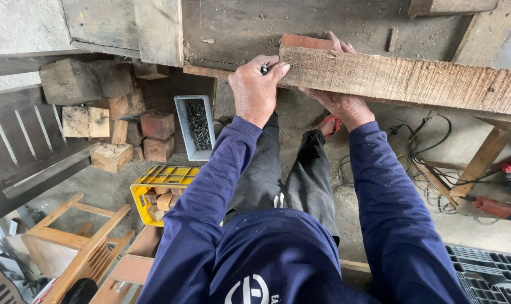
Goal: The person organizes wooden blocks on a workbench, gathers long wooden slats from a pile, and hammers nails into the slats to join them together.
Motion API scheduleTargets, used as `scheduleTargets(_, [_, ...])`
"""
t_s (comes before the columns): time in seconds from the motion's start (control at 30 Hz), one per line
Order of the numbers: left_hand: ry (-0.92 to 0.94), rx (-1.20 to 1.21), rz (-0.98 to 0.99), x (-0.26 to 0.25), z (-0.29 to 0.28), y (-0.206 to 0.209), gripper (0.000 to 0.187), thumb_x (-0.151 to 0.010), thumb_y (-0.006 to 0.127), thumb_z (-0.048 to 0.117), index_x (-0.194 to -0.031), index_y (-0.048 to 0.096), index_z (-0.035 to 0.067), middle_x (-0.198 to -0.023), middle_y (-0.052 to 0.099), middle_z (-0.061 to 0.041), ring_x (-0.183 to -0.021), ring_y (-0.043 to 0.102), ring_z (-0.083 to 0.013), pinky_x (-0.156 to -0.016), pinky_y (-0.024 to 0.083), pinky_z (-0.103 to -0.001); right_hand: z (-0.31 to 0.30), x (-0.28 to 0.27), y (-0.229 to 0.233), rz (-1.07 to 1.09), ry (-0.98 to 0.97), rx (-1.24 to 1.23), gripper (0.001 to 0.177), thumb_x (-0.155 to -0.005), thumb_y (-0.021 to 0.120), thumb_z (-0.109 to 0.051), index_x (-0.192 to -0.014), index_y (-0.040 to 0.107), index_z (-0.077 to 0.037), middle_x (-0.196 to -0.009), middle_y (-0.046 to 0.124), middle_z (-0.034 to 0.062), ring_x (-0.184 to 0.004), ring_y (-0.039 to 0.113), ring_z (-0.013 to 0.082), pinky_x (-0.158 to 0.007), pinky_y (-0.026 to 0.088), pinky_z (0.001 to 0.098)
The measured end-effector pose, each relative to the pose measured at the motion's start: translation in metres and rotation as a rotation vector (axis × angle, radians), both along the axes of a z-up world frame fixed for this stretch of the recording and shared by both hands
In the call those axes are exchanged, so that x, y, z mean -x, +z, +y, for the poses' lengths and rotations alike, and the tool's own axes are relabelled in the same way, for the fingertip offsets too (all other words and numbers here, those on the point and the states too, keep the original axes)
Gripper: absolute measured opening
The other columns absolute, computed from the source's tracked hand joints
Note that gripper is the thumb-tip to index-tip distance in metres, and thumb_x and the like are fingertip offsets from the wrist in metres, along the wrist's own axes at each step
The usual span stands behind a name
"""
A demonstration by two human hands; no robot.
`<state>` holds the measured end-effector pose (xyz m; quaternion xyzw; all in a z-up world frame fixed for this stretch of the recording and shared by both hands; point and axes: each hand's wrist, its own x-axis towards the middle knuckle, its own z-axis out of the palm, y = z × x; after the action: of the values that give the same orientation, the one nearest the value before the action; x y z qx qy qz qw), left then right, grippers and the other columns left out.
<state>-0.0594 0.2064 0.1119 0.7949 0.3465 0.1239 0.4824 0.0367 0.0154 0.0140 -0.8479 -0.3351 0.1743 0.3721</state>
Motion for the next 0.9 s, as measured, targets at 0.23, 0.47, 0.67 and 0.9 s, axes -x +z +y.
scheduleTargets(0.23, [0.033,0.081,-0.09,0.006,-0.001,-0.01,0.026,-0.085,0.084,0.021,-0.102,0.078,0.002,-0.089,0.081,-0.009,-0.079,0.077,-0.0094,-0.071,0.062,-0.024,0.003,-0.006,-0.004,-0.135,0.06,0.03,0.11,-0.087,0.088,-0.06,-0.164,0.031,-0.006,-0.162,0.041,0.015,-0.148,0.042,0.0362,-0.124,0.038,0.0504])
scheduleTargets(0.47, [-0.063,0.016,-0.054,0.008,0.012,0.014,0.027,-0.087,0.086,0.02,-0.101,0.077,-0.001,-0.081,0.076,-0.008,-0.069,0.067,-0.0086,-0.064,0.054,-0.024,0.006,-0.004,0.006,-0.384,0.115,0.117,0.111,-0.087,0.088,-0.056,-0.161,0.029,0.003,-0.164,0.03,0.0247,-0.147,0.038,0.043,-0.123,0.035,0.0535])
scheduleTargets(0.67, [0.042,1.068,-0.048,0.003,-0.014,0.077,0.03,-0.102,0.064,0.027,-0.109,0.059,-0.001,-0.072,0.063,-0.006,-0.051,0.046,-0.0105,-0.041,0.033,-0.022,-0.062,0.061,0.079,-0.088,-0.021,0.109,0.051,-0.093,0.078,-0.029,-0.131,0.064,0.0,-0.132,0.065,0.0225,-0.128,0.059,0.038,-0.113,0.045,0.0474])
scheduleTargets(0.9, [-0.295,1.808,0.103,-0.084,-0.144,0.047,0.024,-0.107,0.055,0.02,-0.118,0.061,-0.001,-0.088,0.064,-0.008,-0.065,0.055,-0.0131,-0.046,0.04,-0.023,-0.15,0.112,0.144,0.324,-0.749,-0.384,0.03,-0.096,0.066,-0.004,-0.126,0.068,0.001,-0.107,0.077,0.0096,-0.099,0.073,0.0175,-0.09,0.056,0.0295])
